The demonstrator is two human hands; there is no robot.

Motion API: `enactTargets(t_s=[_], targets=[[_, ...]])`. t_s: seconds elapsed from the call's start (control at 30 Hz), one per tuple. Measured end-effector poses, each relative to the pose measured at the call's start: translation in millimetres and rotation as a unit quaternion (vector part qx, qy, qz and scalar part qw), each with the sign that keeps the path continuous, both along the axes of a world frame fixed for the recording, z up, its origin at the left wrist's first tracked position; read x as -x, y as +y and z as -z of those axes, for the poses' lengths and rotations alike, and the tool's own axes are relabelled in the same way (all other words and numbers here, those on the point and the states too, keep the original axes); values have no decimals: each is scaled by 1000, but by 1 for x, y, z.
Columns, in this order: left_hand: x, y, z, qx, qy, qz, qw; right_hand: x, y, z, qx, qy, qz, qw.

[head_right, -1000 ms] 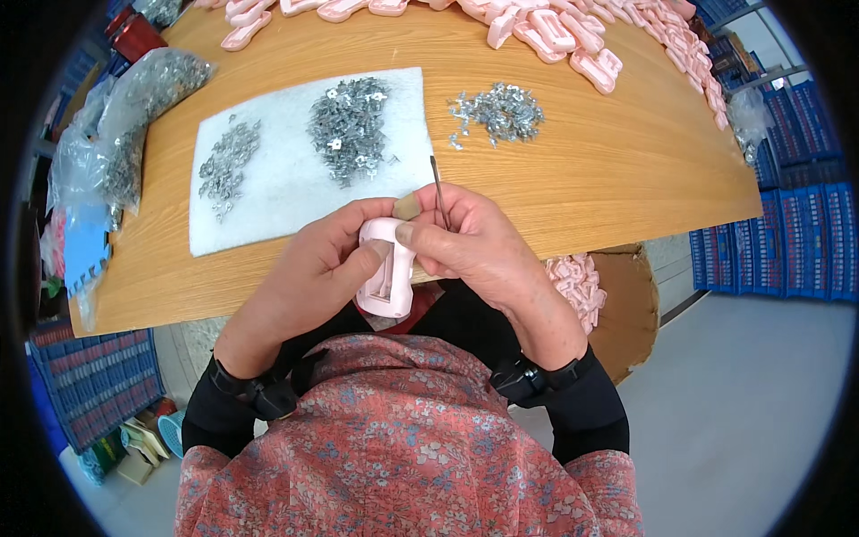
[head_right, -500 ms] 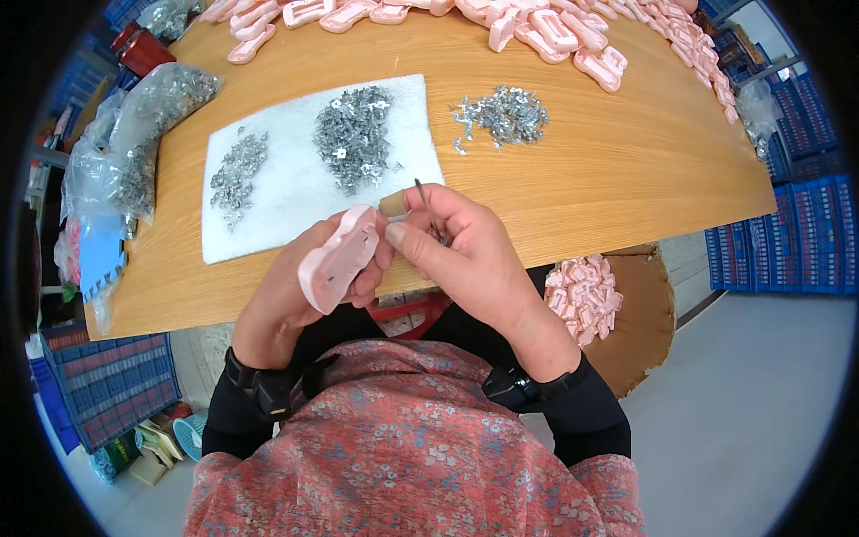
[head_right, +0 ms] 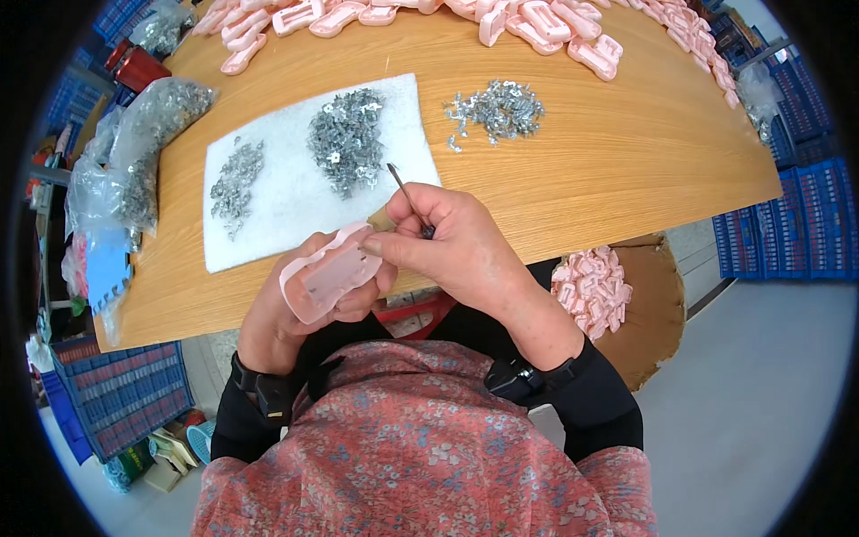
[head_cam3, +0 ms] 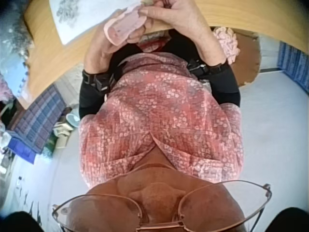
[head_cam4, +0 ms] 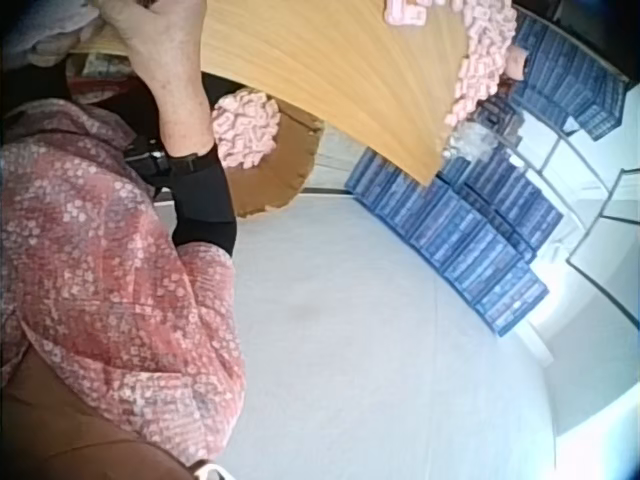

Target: The person sits at a table and assembles pink plastic components by inserting small metal pins into them. They repeatedly pick up a plastic part, insert a pin from a pile on the table, and place the finished unit into a growing stack.

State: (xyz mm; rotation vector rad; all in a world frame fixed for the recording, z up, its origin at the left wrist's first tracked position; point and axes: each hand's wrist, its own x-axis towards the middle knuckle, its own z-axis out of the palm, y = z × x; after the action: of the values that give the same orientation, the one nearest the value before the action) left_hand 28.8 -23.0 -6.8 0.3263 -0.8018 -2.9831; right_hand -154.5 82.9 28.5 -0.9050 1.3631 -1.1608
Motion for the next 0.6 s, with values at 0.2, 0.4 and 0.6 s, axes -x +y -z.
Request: enactTargets(t_s=[0.2, 0.4, 0.6], targets=[[3, 3, -1, -113, 46, -23, 992, 5, 7, -3, 45, -23, 76, 996], [12, 5, -6, -170, 60, -11, 984, 4, 18, -1, 77, -11, 81, 994], [27, 18, -8, -188, 101, 50, 976, 4, 19, 0, 15, -89, 22, 996]])
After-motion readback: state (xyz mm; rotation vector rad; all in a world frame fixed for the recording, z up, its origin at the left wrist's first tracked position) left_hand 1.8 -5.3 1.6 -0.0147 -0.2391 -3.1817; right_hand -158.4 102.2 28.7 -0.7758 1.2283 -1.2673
